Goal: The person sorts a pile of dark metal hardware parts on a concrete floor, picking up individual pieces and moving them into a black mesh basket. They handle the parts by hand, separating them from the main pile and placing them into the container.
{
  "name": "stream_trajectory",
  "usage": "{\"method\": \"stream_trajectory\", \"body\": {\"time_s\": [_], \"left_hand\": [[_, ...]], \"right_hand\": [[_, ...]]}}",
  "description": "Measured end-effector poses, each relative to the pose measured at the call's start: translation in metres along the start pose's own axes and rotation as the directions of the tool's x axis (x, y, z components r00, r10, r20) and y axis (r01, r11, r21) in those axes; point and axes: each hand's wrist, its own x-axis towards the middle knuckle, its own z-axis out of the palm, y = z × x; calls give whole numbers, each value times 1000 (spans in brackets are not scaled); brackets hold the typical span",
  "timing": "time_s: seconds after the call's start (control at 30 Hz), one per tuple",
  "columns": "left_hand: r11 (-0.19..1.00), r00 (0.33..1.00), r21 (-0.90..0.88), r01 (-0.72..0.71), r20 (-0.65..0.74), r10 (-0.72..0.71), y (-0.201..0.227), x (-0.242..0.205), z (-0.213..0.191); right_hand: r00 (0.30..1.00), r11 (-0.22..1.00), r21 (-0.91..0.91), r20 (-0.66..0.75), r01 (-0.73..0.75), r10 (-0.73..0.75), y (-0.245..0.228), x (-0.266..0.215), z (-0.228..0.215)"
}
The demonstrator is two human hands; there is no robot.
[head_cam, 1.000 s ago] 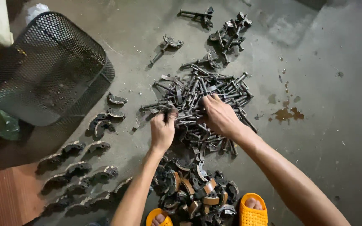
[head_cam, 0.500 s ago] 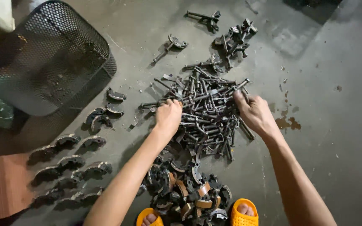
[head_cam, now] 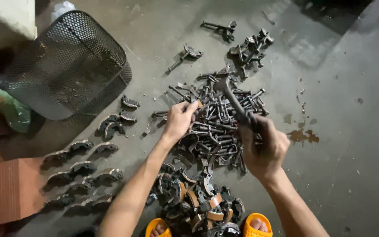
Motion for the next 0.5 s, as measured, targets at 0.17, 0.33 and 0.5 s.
{"method": "stream_trajectory", "body": {"time_s": [0.17, 0.33, 0.5], "left_hand": [[996, 1000, -89, -2, -28, 0, -7, -2, 9], [997, 1000, -81, -12, -3, 12, -27, -12, 13], [949, 997, -308, 73, 1, -77, 11, -39, 9]], "right_hand": [[956, 975, 22, 195, 221, -221, 59, -20, 68], [971, 986, 96, 183, 136, -152, 15, -14, 45], [867, 987, -136, 497, 85, -6, 103, -56, 94]]}}
